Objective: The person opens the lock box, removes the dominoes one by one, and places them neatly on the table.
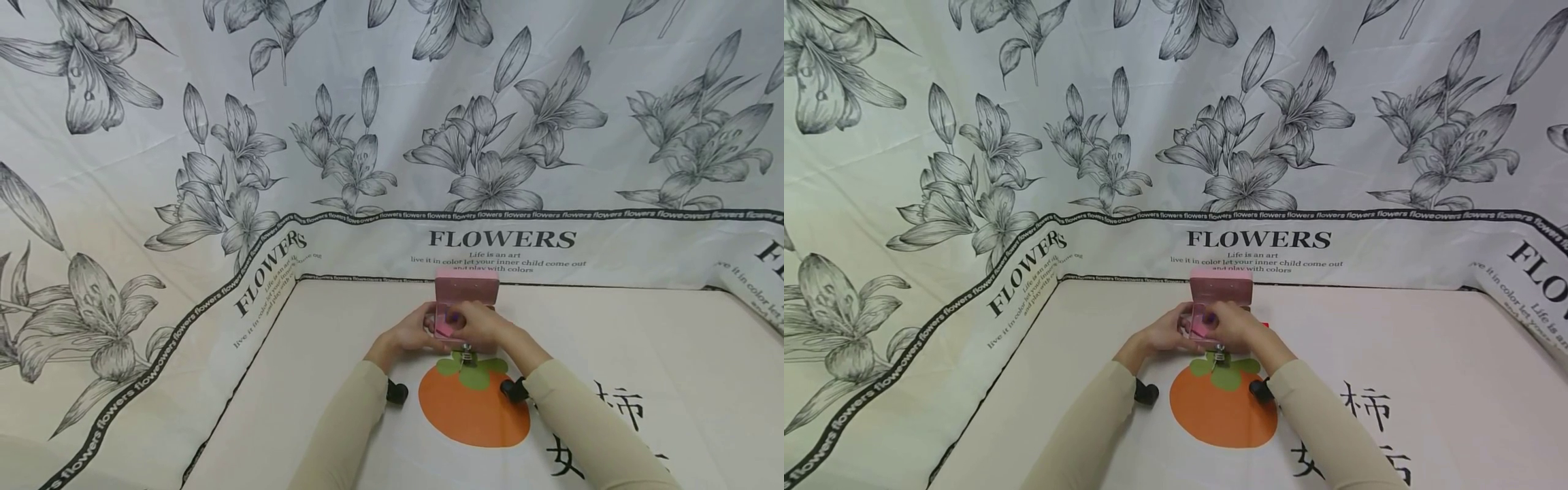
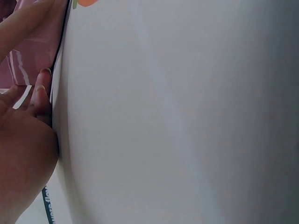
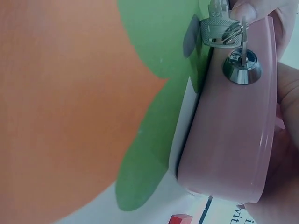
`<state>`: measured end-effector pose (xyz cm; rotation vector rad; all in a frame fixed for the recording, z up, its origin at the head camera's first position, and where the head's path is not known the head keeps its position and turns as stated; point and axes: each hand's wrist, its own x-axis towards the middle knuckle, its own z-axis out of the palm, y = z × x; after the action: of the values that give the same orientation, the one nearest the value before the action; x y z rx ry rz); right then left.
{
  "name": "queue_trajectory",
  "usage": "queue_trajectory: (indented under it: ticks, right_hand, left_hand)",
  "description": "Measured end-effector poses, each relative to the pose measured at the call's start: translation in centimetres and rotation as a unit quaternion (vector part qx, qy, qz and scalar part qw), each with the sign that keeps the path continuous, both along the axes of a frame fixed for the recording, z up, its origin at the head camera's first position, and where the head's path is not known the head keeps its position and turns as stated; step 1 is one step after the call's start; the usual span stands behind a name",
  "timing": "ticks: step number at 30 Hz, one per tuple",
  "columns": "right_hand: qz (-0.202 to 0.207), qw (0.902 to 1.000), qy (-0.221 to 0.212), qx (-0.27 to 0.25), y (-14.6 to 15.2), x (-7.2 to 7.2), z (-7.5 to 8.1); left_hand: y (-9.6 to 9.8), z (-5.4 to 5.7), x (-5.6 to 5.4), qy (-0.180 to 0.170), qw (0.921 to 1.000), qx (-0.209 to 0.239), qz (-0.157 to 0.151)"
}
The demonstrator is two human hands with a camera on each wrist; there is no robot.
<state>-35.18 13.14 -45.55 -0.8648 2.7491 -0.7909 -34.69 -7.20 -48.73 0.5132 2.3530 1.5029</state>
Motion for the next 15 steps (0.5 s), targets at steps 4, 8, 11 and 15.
queue_trajectory:
  ticks: [4, 8, 11, 15]
  right_hand:
    - [0.005, 1.0000, 0.001, 0.007, -0.03, -0.03, -0.07]
    - [0.007, 0.9999, -0.001, 0.009, -0.05, -0.09, 0.02]
    - [0.013, 0.9998, -0.008, 0.011, -0.06, -0.22, 0.13]
    - [0.026, 0.9994, -0.020, 0.012, -0.10, -0.53, 0.05]
  left_hand:
    - [0.02, -0.01, 0.09, -0.007, 1.0000, -0.002, 0.002]
    - [0.05, 0.08, 0.20, -0.005, 1.0000, 0.002, 0.000]
    - [0.03, 0.12, 0.20, -0.001, 1.0000, 0.002, -0.001]
    - [0.00, 0.08, 0.15, 0.000, 1.0000, 0.001, -0.001]
